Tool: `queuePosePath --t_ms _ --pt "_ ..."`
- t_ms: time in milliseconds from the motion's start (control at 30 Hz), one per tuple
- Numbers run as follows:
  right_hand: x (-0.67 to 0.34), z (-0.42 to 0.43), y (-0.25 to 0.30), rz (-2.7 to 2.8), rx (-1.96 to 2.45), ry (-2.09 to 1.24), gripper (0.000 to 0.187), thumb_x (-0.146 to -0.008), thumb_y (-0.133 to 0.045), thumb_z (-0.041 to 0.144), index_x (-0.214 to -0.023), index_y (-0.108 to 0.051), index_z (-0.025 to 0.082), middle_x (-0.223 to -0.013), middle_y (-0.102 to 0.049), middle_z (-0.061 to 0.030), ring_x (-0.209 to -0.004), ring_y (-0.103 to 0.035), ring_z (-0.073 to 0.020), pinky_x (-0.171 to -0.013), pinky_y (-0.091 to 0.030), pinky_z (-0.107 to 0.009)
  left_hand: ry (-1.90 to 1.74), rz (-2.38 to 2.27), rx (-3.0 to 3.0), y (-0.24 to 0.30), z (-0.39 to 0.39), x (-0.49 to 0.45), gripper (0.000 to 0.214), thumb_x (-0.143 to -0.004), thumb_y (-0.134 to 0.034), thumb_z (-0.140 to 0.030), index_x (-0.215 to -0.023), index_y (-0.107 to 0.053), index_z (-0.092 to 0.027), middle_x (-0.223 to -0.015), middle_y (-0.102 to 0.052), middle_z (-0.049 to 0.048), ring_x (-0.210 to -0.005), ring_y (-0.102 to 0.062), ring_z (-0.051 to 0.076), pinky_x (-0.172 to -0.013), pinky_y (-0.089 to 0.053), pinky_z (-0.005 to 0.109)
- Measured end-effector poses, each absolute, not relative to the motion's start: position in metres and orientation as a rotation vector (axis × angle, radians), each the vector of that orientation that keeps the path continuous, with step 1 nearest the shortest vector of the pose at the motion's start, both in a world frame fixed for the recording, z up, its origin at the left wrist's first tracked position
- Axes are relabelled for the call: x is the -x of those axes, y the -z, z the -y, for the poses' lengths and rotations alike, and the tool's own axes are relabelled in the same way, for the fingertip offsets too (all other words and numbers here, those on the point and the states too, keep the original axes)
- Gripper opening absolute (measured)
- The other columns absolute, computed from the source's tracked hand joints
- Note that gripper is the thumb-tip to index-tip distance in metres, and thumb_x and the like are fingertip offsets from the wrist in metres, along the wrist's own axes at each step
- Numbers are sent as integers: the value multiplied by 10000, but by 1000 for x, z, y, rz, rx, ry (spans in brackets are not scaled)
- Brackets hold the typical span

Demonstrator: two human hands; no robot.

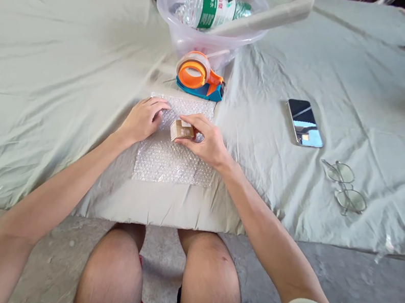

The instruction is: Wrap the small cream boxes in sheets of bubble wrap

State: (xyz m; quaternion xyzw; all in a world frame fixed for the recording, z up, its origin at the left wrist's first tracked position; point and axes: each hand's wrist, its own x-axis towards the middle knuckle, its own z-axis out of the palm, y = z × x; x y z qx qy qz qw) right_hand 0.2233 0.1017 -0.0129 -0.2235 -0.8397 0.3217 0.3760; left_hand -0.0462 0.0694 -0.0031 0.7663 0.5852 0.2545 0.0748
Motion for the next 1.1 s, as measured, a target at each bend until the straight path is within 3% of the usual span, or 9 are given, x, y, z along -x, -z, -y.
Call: queuePosePath --t_ms 133,200,333,500,667,967,1100 --pt "-228 -99 7 2241 539 -799 577 -1061 -722 393 -1617 -658 249 -1388 -772 -135 -1104 -737 -283 -1023 -645 -498 -766 -1770 -2288 3 -70 46 434 -1050 -498 -142 -1348 -795 -249 -1565 -780 99 -1465 -724 326 -1298 -544 532" --pt "-229 -98 3 2249 511 -797 603 -1024 -692 319 -1620 -632 245 -1383 -765 -126 -1034 -727 -258 -987 -646 -474 -769 -1764 -2295 3 -70 46 434 -1052 -496 -148 -1350 -796 -243 -1568 -779 106 -1474 -720 329 -1296 -547 535" --pt "-230 -94 -2 2222 493 -776 484 -1036 -705 392 -1500 -671 255 -1286 -766 -105 -896 -683 -234 -899 -640 -455 -768 -1761 -2304 3 -70 46 435 -1062 -479 -166 -1348 -800 -236 -1564 -783 109 -1456 -728 327 -1291 -554 540" --pt "-229 -95 -2 2292 519 -782 423 -1066 -713 432 -1456 -673 275 -1337 -757 -119 -1001 -704 -267 -960 -630 -474 -768 -1757 -2315 4 -70 47 443 -1059 -478 -174 -1357 -802 -225 -1556 -788 112 -1448 -733 325 -1288 -556 532" --pt "-228 -97 4 2245 442 -767 407 -1087 -729 419 -1437 -673 219 -1259 -739 -111 -937 -686 -231 -913 -630 -426 -767 -1762 -2335 5 -70 46 465 -1060 -462 -175 -1374 -805 -200 -1553 -790 129 -1450 -737 333 -1282 -559 534" --pt "-229 -99 4 2278 454 -760 410 -1107 -706 404 -1457 -659 197 -1326 -747 -134 -1025 -722 -250 -995 -637 -448 -750 -1809 -2337 1 -65 43 463 -1073 -461 -187 -1405 -784 -201 -1619 -743 142 -1493 -706 354 -1289 -553 545" --pt "-231 -100 4 2324 464 -773 467 -1121 -700 477 -1504 -628 220 -1411 -729 -148 -1171 -733 -296 -1071 -632 -489 -726 -2125 -2242 -15 -53 32 456 -1121 -472 -277 -1478 -727 -152 -1507 -752 230 -1427 -713 432 -1257 -542 596"
